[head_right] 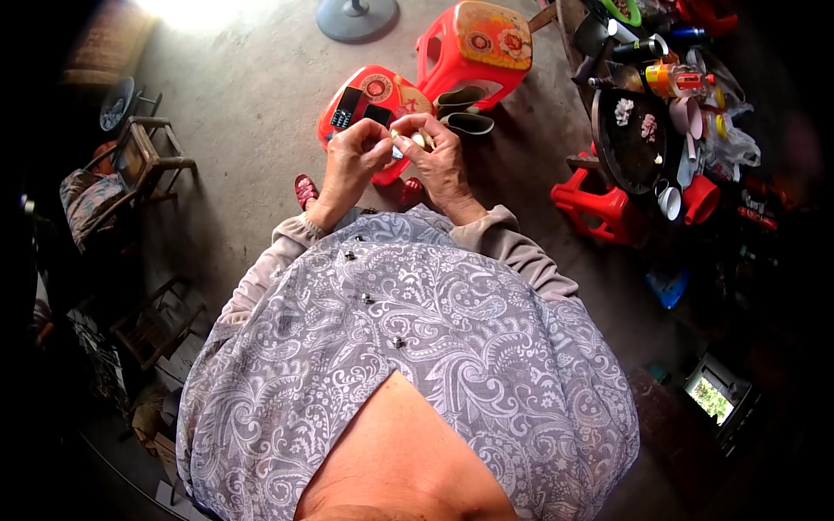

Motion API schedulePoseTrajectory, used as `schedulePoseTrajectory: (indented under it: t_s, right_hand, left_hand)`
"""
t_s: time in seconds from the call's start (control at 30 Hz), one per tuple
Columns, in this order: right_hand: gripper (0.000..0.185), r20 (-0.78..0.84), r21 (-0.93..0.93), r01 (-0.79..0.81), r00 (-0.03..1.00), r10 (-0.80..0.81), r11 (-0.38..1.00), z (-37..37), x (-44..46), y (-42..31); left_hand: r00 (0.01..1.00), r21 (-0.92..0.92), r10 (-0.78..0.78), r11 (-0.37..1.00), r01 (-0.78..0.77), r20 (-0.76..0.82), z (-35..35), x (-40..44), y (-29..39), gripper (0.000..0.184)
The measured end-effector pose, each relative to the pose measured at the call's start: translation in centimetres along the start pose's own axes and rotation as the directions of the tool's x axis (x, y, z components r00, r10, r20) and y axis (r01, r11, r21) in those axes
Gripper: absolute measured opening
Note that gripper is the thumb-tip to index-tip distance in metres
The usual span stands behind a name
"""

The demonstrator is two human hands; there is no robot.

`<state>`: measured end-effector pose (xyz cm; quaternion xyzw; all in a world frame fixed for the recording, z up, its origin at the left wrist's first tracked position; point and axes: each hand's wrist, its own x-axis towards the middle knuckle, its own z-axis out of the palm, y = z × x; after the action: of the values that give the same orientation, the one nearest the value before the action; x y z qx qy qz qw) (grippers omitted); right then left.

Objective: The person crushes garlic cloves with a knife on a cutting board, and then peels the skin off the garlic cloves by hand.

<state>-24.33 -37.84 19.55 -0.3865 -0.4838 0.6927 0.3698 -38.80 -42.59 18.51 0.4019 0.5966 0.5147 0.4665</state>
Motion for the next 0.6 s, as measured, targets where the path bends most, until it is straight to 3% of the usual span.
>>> schedulePoseTrajectory:
  t_s: [0.07, 0.17, 0.27, 0.37, 0.47, 0.6]
  right_hand:
    - [0.016, -0.001, 0.033, -0.016, 1.000, 0.016, 0.999, 0.1, 0.0, 0.1]
    - [0.018, 0.016, 0.132, -0.085, 0.996, 0.084, 0.988, -0.2, 0.0, 0.3]
    - [0.021, 0.008, 0.312, -0.172, 0.984, 0.178, 0.934, -0.2, 0.0, 0.1]
    - [0.022, 0.054, 0.394, -0.183, 0.983, 0.176, 0.900, -0.8, 0.1, 0.3]
    - [0.022, 0.059, 0.392, -0.163, 0.987, 0.152, 0.906, -0.9, 0.2, 0.3]
    - [0.021, 0.027, 0.301, -0.102, 0.995, 0.098, 0.948, -0.2, 0.0, -0.3]
  left_hand:
    - [1.000, 0.068, 0.000, 0.998, -0.001, 0.016, -0.2, 0.1, -0.4, 0.005]
    - [0.999, -0.065, -0.038, 0.997, 0.040, 0.034, 0.0, 0.0, -0.4, 0.005]
    - [0.984, -0.357, -0.127, 0.920, 0.163, 0.122, -0.4, 0.0, -0.5, 0.005]
    - [0.984, -0.515, -0.167, 0.839, 0.174, 0.061, -0.2, 0.1, -0.2, 0.005]
    - [0.983, -0.545, -0.158, 0.818, 0.186, 0.097, -0.3, -0.1, 0.2, 0.006]
    - [0.976, -0.364, -0.191, 0.906, 0.217, 0.105, -0.4, -0.4, 1.2, 0.009]
